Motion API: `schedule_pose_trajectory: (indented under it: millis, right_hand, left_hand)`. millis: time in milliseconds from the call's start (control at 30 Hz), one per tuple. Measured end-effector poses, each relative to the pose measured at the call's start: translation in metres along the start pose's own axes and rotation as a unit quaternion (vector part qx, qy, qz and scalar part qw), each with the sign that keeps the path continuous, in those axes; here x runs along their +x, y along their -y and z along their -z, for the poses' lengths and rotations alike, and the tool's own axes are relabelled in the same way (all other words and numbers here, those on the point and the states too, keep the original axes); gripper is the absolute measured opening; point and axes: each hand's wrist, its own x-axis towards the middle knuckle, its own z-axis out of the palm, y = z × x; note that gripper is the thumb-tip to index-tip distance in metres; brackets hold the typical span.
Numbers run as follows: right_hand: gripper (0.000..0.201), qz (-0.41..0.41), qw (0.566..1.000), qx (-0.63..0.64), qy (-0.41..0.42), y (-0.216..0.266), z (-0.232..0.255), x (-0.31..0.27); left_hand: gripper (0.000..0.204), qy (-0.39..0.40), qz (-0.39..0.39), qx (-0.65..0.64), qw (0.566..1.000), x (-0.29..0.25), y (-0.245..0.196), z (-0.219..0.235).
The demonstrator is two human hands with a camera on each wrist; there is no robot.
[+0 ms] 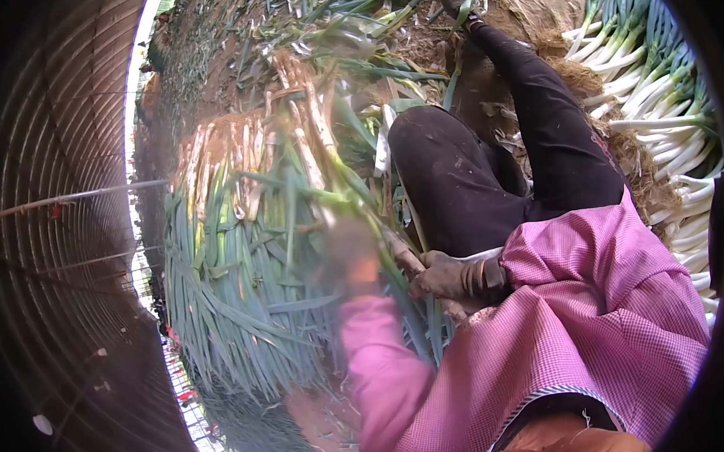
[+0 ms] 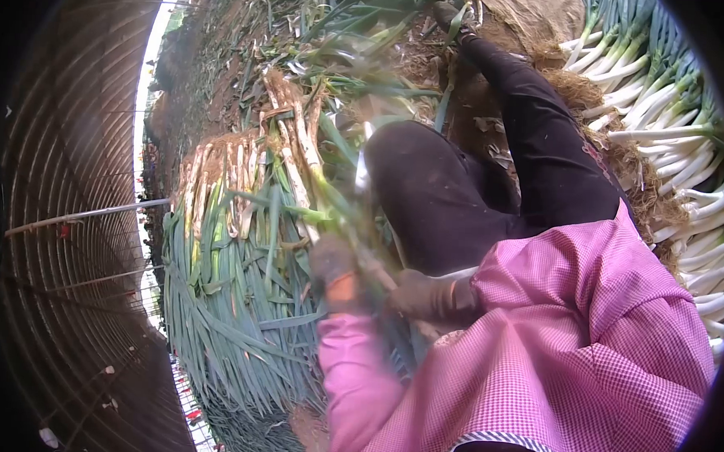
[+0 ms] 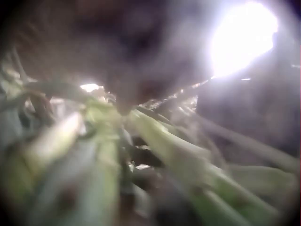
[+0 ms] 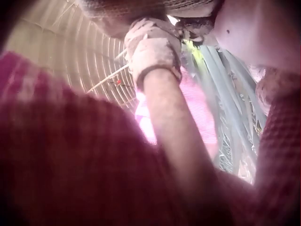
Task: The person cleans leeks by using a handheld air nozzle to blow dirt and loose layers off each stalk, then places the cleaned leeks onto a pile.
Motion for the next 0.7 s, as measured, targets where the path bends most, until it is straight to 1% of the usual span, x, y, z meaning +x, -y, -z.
schedule_pose_trajectory:
  millis: [33, 67, 133, 167, 200, 233, 300, 333, 400, 433, 467, 533, 567, 600, 633, 667, 700]
  right_hand:
    - [0.033, 0.036, 0.997, -0.063, 0.007, -0.004, -0.001, 0.001]
    - [0.033, 0.073, 0.989, -0.125, 0.015, -0.008, -0.003, 0.004]
    - [0.033, 0.005, 1.0, -0.024, 0.017, -0.012, -0.007, 0.01]
    - [0.033, -0.001, 1.0, -0.017, 0.025, -0.014, -0.008, 0.01]
    - [0.033, -0.006, 0.999, -0.01, 0.032, -0.014, -0.009, 0.01]
    - [0.033, 0.019, 0.998, -0.047, 0.044, -0.013, -0.006, 0.01]
    - [0.032, 0.027, 0.996, -0.051, 0.061, -0.021, -0.007, 0.016]
    - [0.032, 0.01, 0.997, -0.02, 0.068, -0.022, -0.008, 0.023]
    - [0.034, -0.005, 0.998, -0.004, 0.062, -0.03, -0.008, 0.026]
    - [0.035, -0.003, 0.999, -0.02, 0.049, 0.001, 0.004, 0.008]
    - [0.037, -0.003, 0.999, -0.035, 0.038, 0.018, 0.01, -0.002]
    - [0.039, 0.003, 0.999, -0.026, 0.037, -0.011, -0.002, 0.013]
    - [0.039, 0.003, 0.999, 0.001, 0.033, -0.015, -0.004, 0.015]
    - [0.039, 0.004, 0.999, 0.028, 0.03, -0.019, -0.006, 0.017]
    - [0.039, 0.001, 0.997, 0.078, 0.021, -0.019, -0.006, 0.016]
    - [0.039, -0.022, 0.994, 0.11, 0.007, -0.011, -0.004, 0.01]
    - [0.039, -0.044, 0.989, 0.142, -0.008, -0.003, -0.002, 0.004]
  left_hand:
    - [0.026, 0.041, -0.008, -0.094, 0.995, -0.011, -0.003, -0.018]
    - [0.026, -0.013, -0.02, -0.04, 0.999, -0.016, -0.004, -0.048]
    - [0.026, -0.024, -0.027, -0.046, 0.998, -0.028, -0.01, -0.059]
    - [0.026, -0.023, -0.032, -0.051, 0.998, -0.031, -0.011, -0.064]
    - [0.027, -0.019, -0.035, -0.052, 0.998, -0.031, -0.012, -0.063]
    - [0.027, -0.017, -0.041, -0.051, 0.998, -0.027, -0.011, -0.061]
    - [0.027, -0.012, -0.057, -0.046, 0.997, -0.016, -0.008, -0.054]
    - [0.027, -0.01, -0.066, -0.042, 0.997, -0.01, -0.004, -0.051]
    - [0.027, -0.005, -0.095, -0.037, 0.995, -0.004, 0.002, -0.046]
    - [0.027, 0.003, -0.113, -0.048, 0.992, -0.001, 0.008, -0.046]
    - [0.027, 0.012, -0.136, -0.064, 0.989, -0.004, 0.014, -0.047]
    - [0.028, 0.026, -0.175, -0.136, 0.975, -0.02, 0.025, -0.051]
    - [0.028, 0.029, -0.159, -0.222, 0.962, -0.032, 0.028, -0.051]
    - [0.028, 0.03, -0.143, -0.306, 0.941, -0.044, 0.03, -0.052]
    - [0.027, 0.07, -0.078, -0.442, 0.891, -0.052, 0.025, -0.042]
    - [0.027, 0.09, -0.005, -0.568, 0.818, -0.06, 0.016, -0.024]
    - [0.026, 0.144, 0.118, -0.716, 0.673, -0.069, 0.005, -0.003]
